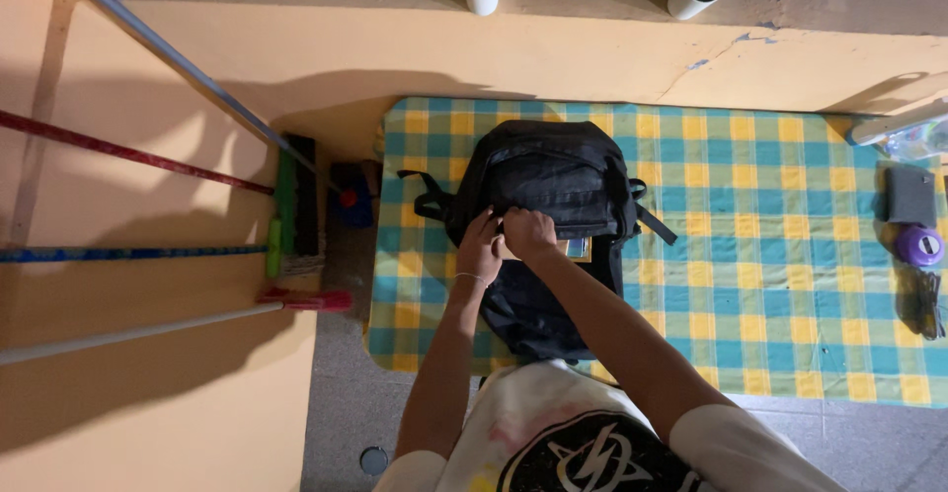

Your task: The person opens a black backpack on a table, places a water bottle inside, and zips it. They then reopen the backpack and take out a notebook, phone, wallet, tape roll, bottle, and card, laying the items on the table.

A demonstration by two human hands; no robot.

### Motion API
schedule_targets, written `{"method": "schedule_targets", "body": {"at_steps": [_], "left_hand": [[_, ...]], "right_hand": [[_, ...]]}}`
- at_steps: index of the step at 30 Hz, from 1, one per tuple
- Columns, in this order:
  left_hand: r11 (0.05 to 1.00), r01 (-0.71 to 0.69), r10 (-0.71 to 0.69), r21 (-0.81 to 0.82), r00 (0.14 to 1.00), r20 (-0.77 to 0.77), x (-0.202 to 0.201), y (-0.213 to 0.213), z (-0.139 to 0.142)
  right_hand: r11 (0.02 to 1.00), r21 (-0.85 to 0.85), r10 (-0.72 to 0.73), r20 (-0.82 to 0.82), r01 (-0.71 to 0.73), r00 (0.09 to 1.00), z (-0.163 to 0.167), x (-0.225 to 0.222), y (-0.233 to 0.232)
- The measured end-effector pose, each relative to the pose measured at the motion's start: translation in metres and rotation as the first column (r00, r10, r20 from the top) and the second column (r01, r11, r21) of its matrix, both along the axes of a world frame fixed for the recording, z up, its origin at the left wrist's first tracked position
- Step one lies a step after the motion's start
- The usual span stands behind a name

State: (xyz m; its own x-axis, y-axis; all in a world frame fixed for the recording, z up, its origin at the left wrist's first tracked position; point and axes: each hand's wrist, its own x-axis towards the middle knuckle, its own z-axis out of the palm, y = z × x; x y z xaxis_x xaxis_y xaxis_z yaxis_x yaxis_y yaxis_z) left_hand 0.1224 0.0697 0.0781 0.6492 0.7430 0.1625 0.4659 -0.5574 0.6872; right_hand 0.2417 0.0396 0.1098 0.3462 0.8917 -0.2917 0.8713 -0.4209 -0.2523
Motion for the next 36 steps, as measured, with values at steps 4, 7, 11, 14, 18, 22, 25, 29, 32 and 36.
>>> {"method": "schedule_targets", "body": {"at_steps": [4, 7, 11, 14, 18, 22, 25, 29, 32, 36], "left_hand": [[1.000, 0.011, -0.010, 0.026, 1.000, -0.028, -0.001, 0.000, -0.001], [0.998, 0.007, -0.006, 0.061, 1.000, -0.009, -0.001, 0.000, -0.002], [0.992, -0.022, 0.023, 0.122, 1.000, -0.006, 0.001, 0.002, -0.004], [0.984, -0.050, 0.044, 0.171, 0.998, 0.039, 0.003, 0.005, -0.005], [0.994, -0.106, 0.105, 0.034, 0.994, 0.027, 0.002, 0.006, -0.005], [0.994, -0.104, 0.102, 0.019, 0.993, 0.066, -0.001, 0.005, -0.004], [0.994, -0.111, 0.110, -0.001, 0.989, 0.100, -0.002, 0.003, -0.005], [0.991, -0.124, 0.128, -0.042, 0.986, 0.110, -0.002, 0.002, -0.006], [0.995, -0.096, 0.097, -0.022, 0.994, 0.058, -0.001, 0.002, -0.004], [0.992, -0.127, 0.126, 0.004, 0.988, 0.092, 0.000, 0.000, -0.002]], "right_hand": [[0.997, -0.076, 0.024, -0.021, -0.026, 0.999, 0.000, -0.001, 0.000], [0.999, -0.051, 0.007, -0.039, -0.009, 0.999, 0.001, 0.000, -0.003], [0.998, -0.057, -0.009, -0.059, 0.006, 0.998, 0.002, 0.003, -0.009], [0.998, -0.014, 0.056, -0.019, -0.056, 0.998, 0.004, 0.003, -0.012], [0.999, -0.046, 0.012, -0.071, -0.016, 0.997, 0.007, 0.002, -0.014], [0.999, -0.048, 0.003, -0.044, -0.006, 0.999, 0.008, 0.008, -0.023], [0.999, -0.020, 0.028, -0.003, -0.028, 1.000, 0.010, 0.016, -0.033], [0.997, -0.057, -0.043, 0.015, 0.044, 0.999, 0.013, 0.020, -0.042], [0.997, -0.081, -0.010, 0.002, 0.010, 1.000, 0.015, 0.022, -0.042], [0.994, -0.106, -0.022, 0.006, 0.023, 1.000, 0.014, 0.028, -0.049]]}}
